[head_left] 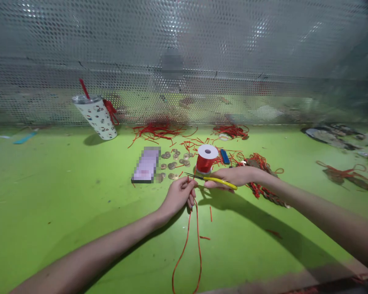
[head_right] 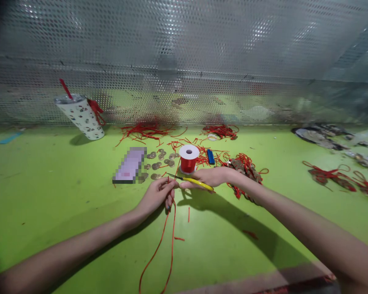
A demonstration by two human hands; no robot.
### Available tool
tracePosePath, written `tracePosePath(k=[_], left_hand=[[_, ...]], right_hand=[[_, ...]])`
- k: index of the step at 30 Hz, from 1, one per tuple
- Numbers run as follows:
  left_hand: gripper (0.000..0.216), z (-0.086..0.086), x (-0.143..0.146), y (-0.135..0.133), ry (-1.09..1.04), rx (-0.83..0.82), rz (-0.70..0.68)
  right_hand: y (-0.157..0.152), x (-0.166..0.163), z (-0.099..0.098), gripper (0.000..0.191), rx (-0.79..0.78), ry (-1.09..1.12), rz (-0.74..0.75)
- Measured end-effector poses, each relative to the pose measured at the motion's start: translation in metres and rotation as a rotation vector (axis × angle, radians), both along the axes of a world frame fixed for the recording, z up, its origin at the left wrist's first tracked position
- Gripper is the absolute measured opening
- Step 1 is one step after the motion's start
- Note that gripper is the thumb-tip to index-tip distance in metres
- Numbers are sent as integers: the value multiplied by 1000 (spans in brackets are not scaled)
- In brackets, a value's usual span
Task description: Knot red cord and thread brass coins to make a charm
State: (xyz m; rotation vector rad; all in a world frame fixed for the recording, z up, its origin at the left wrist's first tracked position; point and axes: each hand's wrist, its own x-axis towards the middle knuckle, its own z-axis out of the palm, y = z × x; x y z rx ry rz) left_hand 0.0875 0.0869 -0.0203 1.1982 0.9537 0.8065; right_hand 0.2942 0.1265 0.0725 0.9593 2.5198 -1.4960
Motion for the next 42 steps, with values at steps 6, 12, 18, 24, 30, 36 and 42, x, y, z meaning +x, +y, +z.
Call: tracePosePath(k=[6,12,18,24,30,36,42], left_hand=[[29,1,0,-1,28,23,1],[29,2,-1,0,53,108,35],[29,4,1,-4,59,146,33],[31,3,1,-3,28,147,18],[31,3,-3,0,-21,111,-5],[33,15,-7,0,-53,100,-32],[29,31,-12,-7,-148,50,-25]], right_hand=[[3,3,-5,50,66,38,26],[0,4,-6,48,172,26,15],[-2,11,-17,56,242,-74,-85],[-18,27,-16,53,258,-274,-194],[-74,57,-22,22,533,-520,-337],[-116,102,-32,16,528,-719,-545],[-116,89,-5,27,538,-509,-583]])
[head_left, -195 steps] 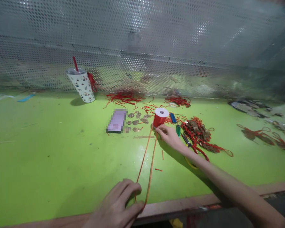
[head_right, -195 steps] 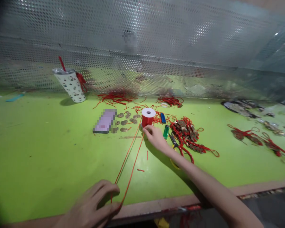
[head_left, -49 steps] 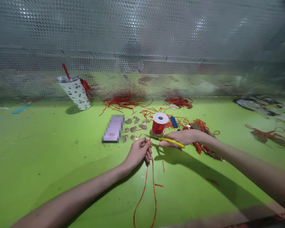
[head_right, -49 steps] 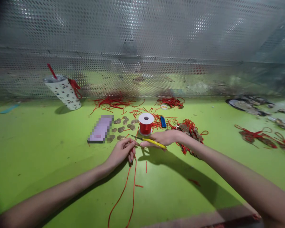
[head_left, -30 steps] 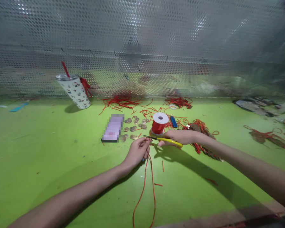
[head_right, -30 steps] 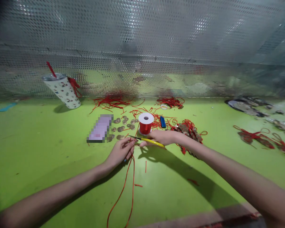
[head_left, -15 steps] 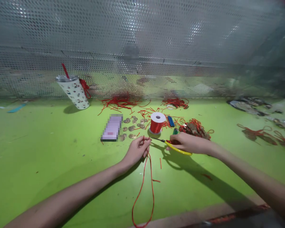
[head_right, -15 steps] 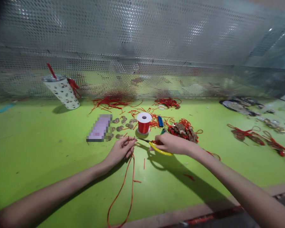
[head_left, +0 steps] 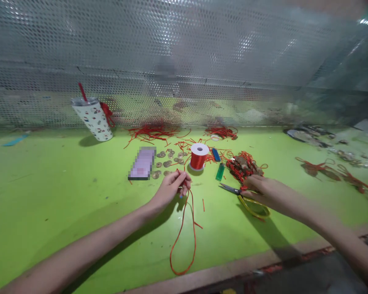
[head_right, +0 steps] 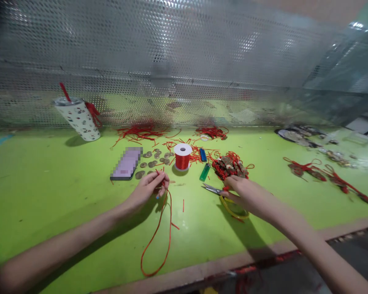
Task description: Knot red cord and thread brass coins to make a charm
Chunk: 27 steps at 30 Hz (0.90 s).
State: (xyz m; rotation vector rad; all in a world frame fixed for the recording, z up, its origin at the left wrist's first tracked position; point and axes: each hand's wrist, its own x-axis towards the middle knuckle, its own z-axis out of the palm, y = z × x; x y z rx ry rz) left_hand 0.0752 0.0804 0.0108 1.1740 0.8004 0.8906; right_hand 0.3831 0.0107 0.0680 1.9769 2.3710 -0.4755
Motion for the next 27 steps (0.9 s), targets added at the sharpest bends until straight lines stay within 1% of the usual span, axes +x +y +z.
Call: tracePosePath(k=[2,3,4,6,8,10,13,15,17,21,25,27], left_hand=[[28,6,-2,-5,-29,-23,-21],[29,10,-3,-8,-35,-28,-37],[29,13,-4,-10,-37,-29,-54],[32,19,-9,-15,-35,-10,-76],[36,23,-17,-20,-23,22,-66],[39,25,-29,-24,3,47,-20],[44,24,-50,-32,46,55,52],[45,23,-65,-39,72,45,90],[44,20,-78,-47,94,26,123],[48,13,-100,-59,144,48,131],[51,2,-113,-69,239,111,141],[50,-4,-115,-77,271,130,107]], right_hand=[[5,-29,5,36,32,261,59],[9,-46,3,40,20,420,82],[12,-64,0,41,-26,573,101],[20,-98,-14,41,-185,864,135],[27,-126,-31,45,-389,1151,197],[32,-145,-48,45,-551,1312,230],[35,-154,-60,43,-667,1365,139],[33,-150,-61,43,-702,1362,71],[31,-140,-59,44,-705,1328,32],[25,-114,-53,43,-657,1198,23],[24,-88,-51,45,-534,1021,35],[27,-80,-51,48,-473,956,26]])
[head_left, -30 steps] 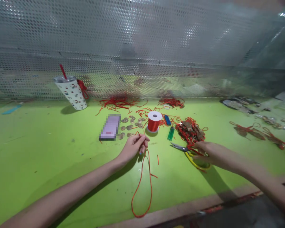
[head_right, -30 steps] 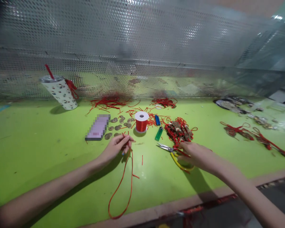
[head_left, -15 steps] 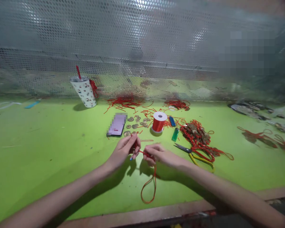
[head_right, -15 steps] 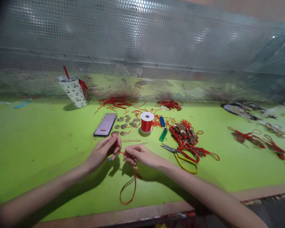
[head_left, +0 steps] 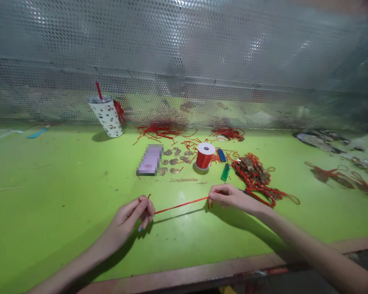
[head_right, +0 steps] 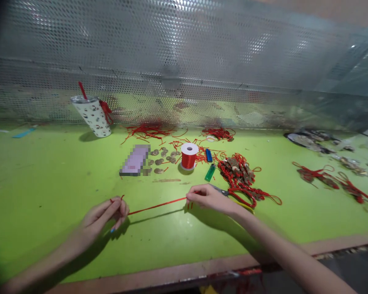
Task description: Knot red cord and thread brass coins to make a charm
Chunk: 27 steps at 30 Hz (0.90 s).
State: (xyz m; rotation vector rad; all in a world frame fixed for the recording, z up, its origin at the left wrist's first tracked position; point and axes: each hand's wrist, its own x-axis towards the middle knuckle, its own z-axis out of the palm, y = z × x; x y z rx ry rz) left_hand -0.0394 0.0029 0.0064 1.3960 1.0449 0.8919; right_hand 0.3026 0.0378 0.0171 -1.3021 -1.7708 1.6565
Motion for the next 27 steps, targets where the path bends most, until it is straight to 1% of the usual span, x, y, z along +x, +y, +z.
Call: tracePosePath(k=[2,4,6,8,9,11,14,16,18,20,22,24,27], left_hand=[[49,-6,2,-10,32,-1,-86],[47,-9,8,-22,111,75,-224],[42,-11,18,-31,242,294,-398],[36,-12,28,-38,357,588,-550],[35,-14,33,-40,411,733,-587],[33,-16,43,-41,501,946,-625],[28,-18,54,-38,574,1183,-655],[25,-15,61,-37,601,1314,-684],[21,-10,68,-36,628,1409,-718],[18,-4,74,-36,657,1457,-736],[18,1,78,-36,692,1477,-735],[18,3,80,-35,720,1483,-723],[16,1,81,-34,707,1464,-724]], right_hand=[[6,3,-1,50,45,-61,-27],[15,1,-1,49,104,-119,-47],[28,-6,-2,45,199,-171,-47],[44,-15,-2,39,317,-221,-12],[51,-20,-2,37,368,-243,21],[65,-31,-3,35,419,-295,72],[79,-43,-6,33,460,-323,139],[84,-48,-8,32,508,-338,159],[86,-50,-10,31,558,-349,186],[86,-50,-12,32,591,-350,232],[87,-49,-14,32,620,-348,263],[88,-49,-17,31,670,-356,254],[87,-50,-22,26,748,-399,242]])
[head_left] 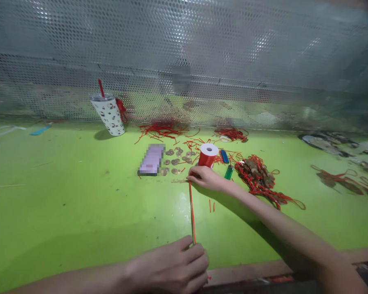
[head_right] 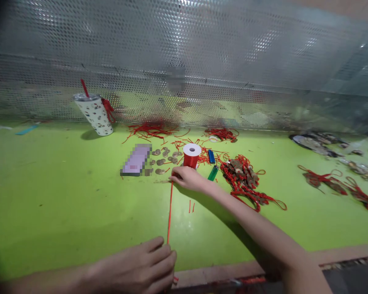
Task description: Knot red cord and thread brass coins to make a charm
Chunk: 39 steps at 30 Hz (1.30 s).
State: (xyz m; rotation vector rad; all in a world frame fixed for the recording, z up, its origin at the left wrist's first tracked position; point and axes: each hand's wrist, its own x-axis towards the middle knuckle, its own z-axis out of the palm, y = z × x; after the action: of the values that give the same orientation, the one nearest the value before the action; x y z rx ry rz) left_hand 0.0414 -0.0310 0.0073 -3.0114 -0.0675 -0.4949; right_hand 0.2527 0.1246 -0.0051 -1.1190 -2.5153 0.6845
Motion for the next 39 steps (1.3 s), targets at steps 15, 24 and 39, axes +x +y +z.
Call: tracePosePath(k=[15,24,39], left_hand=[[18,6,-15,58,-183,-595,52],[33,-38,-10,102,-200,-102,402],[34,-31,-9,102,-122,-242,389]], right_hand=[[-6,-3,-12,18,142,-14,-47],[-5,-3,-11,15,111,1,-58],[-2,-7,-16,14,-121,316,-254]])
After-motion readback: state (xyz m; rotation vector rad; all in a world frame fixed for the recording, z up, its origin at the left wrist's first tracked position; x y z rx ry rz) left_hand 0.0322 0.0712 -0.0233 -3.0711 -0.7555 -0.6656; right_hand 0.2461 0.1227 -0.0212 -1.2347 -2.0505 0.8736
